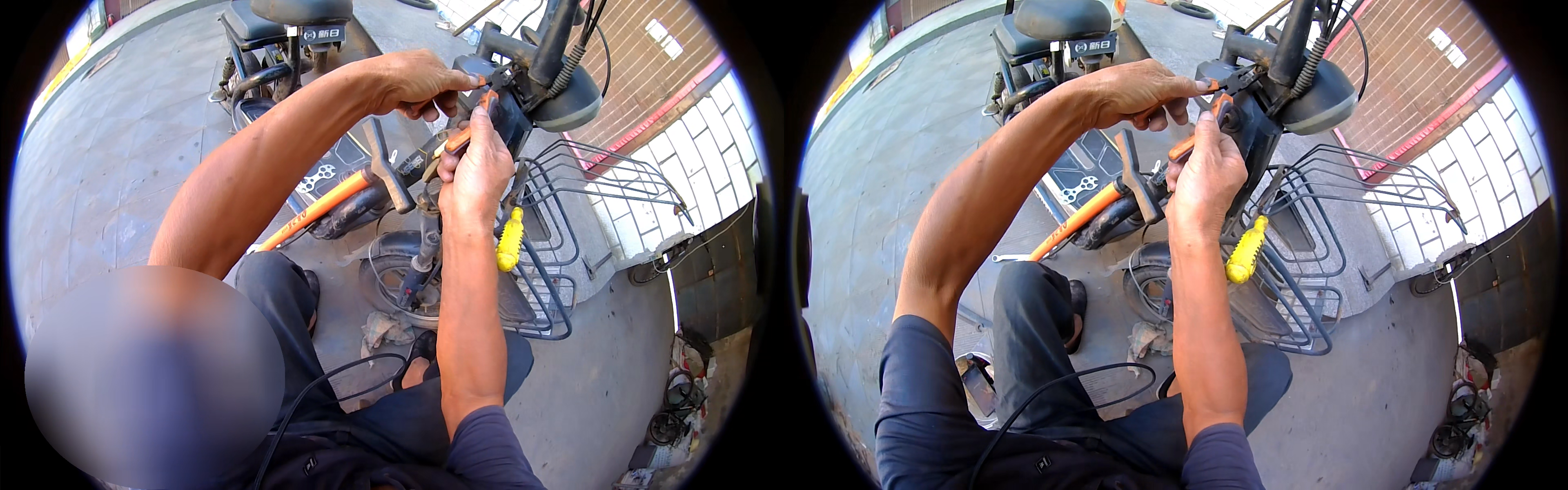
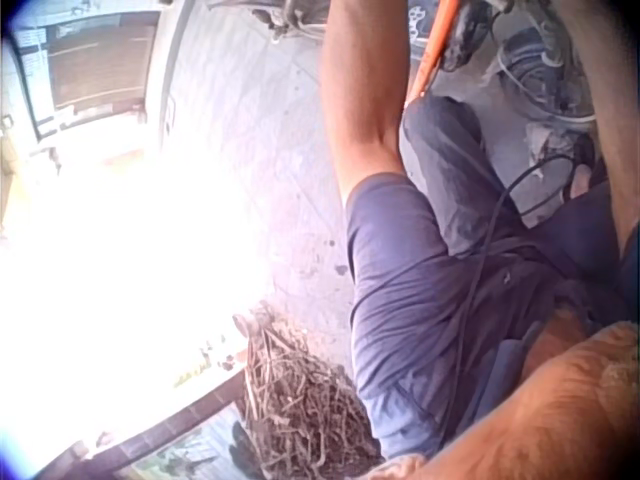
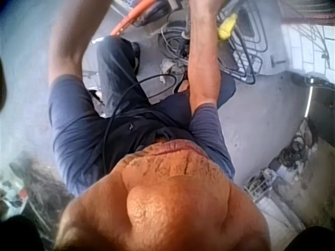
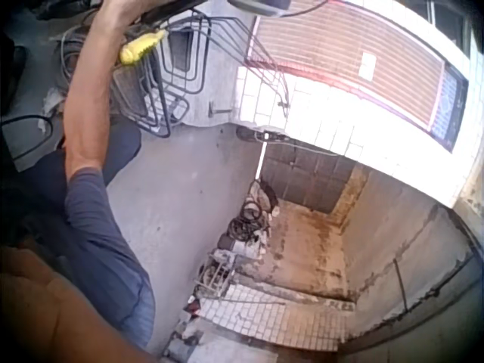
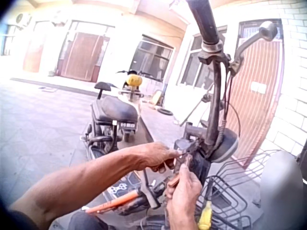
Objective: The person is sitting on the ground repairing an electric scooter. They use pliers to strip and twist wires near the handlebar stem and use a yellow screwdriver to adjust components within the steering column.
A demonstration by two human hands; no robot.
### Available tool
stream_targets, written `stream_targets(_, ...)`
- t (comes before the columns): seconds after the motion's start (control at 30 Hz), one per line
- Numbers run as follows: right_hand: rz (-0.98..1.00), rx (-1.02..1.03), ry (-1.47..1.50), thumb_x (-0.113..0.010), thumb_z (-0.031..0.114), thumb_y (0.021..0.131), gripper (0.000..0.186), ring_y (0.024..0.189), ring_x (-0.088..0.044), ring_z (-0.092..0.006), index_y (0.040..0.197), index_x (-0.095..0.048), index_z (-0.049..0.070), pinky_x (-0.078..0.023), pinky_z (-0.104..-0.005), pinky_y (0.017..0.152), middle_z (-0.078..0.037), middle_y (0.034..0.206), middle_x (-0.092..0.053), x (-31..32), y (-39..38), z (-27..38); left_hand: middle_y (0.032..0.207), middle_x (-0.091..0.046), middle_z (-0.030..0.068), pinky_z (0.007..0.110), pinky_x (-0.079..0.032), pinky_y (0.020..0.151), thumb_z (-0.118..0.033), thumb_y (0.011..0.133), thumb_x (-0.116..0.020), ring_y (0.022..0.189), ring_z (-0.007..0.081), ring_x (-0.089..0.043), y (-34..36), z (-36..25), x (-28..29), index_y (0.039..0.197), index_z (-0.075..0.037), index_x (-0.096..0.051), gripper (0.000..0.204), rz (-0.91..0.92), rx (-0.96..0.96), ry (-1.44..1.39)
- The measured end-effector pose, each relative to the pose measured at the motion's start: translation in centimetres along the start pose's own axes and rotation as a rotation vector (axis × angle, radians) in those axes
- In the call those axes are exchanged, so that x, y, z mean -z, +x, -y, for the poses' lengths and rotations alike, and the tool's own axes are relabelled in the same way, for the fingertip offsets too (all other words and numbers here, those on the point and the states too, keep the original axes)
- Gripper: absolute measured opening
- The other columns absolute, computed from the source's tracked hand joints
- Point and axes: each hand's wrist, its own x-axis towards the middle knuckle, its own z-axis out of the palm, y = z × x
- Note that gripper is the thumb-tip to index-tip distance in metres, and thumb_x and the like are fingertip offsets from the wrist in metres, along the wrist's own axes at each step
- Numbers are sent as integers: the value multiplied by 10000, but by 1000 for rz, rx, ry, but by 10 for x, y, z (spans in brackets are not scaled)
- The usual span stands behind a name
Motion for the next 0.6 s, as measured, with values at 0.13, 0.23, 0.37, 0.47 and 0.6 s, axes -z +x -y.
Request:
stream_targets(0.13, 17, -15, 33, -593, 308, 973, 324, 413, -421, -76, 812, -528, 34, -302, -222, 354, -29, 627, -489, 2, 4, -3, 652, -598, 45, 210, -264, 399, -475, 949, -625, 451, 68, -478, 1, 3, 0, 755, -31, -667, 486, 19, -9, -24)
stream_targets(0.23, 40, -46, 98, -587, 317, 971, 321, 409, -411, -82, 830, -529, 35, -302, -230, 360, -26, 620, -479, 0, 5, -1, 644, -586, 30, 208, -250, 393, -470, 958, -613, 436, 58, -455, 3, 5, -2, 738, -45, -655, 480, 14, -6, -29)
stream_targets(0.37, 67, -69, 186, -578, 332, 972, 322, 405, -401, -92, 855, -530, 36, -292, -239, 366, -24, 614, -473, -6, 7, 3, 642, -571, 5, 197, -226, 385, -459, 970, -594, 434, 30, -434, 4, 4, -4, 758, -56, -651, 459, 30, 49, -113)
stream_targets(0.47, 85, -84, 237, -569, 343, 975, 326, 401, -397, -95, 864, -531, 39, -286, -238, 367, -26, 608, -474, -19, 9, 11, 643, -558, -22, 186, -203, 380, -440, 982, -580, 421, 10, -389, 5, 8, -2, 803, -74, -662, 415, 83, 109, -360)
stream_targets(0.6, 124, -85, 240, -556, 361, 980, 336, 410, -400, -90, 889, -529, 39, -285, -234, 368, -39, 650, -508, -32, 7, 16, 620, -535, -68, 173, -198, 403, -385, 990, -582, 433, 8, -354, 7, 6, 0, 820, -120, -667, 326, 117, 152, -518)
